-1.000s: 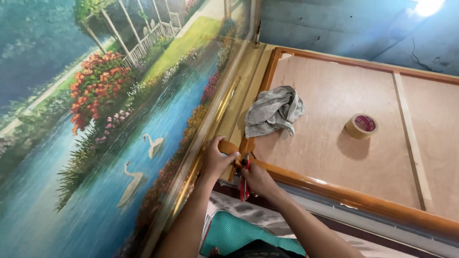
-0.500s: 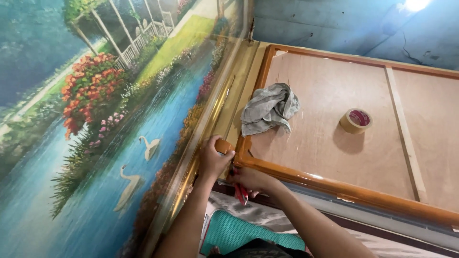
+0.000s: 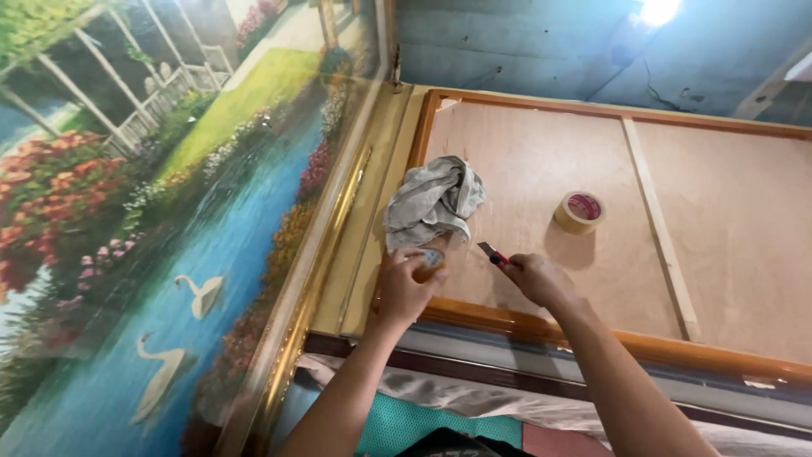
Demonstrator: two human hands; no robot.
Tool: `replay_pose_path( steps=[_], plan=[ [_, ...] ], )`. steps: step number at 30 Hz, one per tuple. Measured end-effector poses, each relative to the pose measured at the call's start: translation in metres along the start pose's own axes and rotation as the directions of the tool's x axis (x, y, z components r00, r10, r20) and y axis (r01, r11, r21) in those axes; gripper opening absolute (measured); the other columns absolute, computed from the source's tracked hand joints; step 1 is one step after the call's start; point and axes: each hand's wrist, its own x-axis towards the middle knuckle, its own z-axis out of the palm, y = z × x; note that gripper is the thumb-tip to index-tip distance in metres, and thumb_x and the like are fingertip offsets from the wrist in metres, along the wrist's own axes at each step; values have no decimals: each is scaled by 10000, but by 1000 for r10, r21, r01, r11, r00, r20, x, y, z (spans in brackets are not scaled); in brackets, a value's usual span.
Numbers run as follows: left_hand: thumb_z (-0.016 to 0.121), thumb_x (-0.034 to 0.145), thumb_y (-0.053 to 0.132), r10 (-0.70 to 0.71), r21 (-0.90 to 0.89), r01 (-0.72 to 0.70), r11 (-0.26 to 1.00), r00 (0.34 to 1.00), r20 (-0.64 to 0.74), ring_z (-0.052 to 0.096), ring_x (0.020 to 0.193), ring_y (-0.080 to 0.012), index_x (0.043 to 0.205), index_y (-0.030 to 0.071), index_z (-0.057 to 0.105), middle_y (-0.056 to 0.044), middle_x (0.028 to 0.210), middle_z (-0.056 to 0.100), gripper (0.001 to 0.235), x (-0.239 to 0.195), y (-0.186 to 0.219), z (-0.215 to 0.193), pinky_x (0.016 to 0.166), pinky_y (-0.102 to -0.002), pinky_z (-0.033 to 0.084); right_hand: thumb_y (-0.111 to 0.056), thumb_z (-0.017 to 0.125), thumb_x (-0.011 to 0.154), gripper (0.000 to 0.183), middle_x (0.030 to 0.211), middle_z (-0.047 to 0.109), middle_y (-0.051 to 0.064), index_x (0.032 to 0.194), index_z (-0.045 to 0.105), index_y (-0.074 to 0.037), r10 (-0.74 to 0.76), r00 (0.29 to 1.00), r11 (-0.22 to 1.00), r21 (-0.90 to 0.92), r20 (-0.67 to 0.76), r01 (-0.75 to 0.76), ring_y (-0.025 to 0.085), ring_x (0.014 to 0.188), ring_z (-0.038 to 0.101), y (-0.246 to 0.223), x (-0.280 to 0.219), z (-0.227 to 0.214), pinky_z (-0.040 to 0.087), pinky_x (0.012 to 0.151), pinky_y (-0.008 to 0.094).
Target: Finishing the back of a picture frame by wiping the edges, applying adhesive tape, and trimming the tape with a utility knife.
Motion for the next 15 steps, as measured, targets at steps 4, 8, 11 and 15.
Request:
replay_pose_path(
  steps=[4, 8, 11, 15],
  plan=[
    [683, 701, 346, 372, 56, -371, 927, 928, -23, 412, 1142, -418, 656, 74, 665, -108, 1054, 550, 276, 2, 35, 30, 939, -458, 344, -401, 507, 826, 366, 1058, 641, 86, 1134, 591, -222, 52, 998, 999, -8, 36, -52, 287, 1040, 565, 31, 11, -8, 450, 893, 388],
    [716, 650, 326, 470, 351, -447, 823, 882, 22, 427, 1159, -320, 756, 176, 675, -27, 1094, 548, 188, 7, 25, 66, 950, -438, 338, -359, 529, 796, 340, 1066, 636, 39, 1110, 598, -249, 74, 997, 996, -42, -21, -75, 264, 1050, 564, 39, 21, -17, 461, 875, 377],
    [702, 696, 305, 399, 351, -386, 853, 916, 37, 385, 1189, -325, 928, 218, 634, -29, 1142, 502, 257, -3, 28, 67, 948, -469, 333, -350, 557, 792, 328, 1079, 613, 10, 1105, 599, -261, -7, 983, 999, -37, -181, 0, 241, 1047, 560, 44, 58, -9, 470, 849, 383],
    [637, 783, 276, 282, 303, -259, 917, 959, -35, 316, 1222, -375, 1078, 161, 547, -89, 1169, 460, 329, -25, 50, 34, 957, -527, 288, -279, 516, 812, 453, 1161, 571, -15, 1261, 453, -264, -143, 965, 984, 69, -219, 161, 235, 1112, 505, 19, 125, 6, 402, 885, 460]
  ],
)
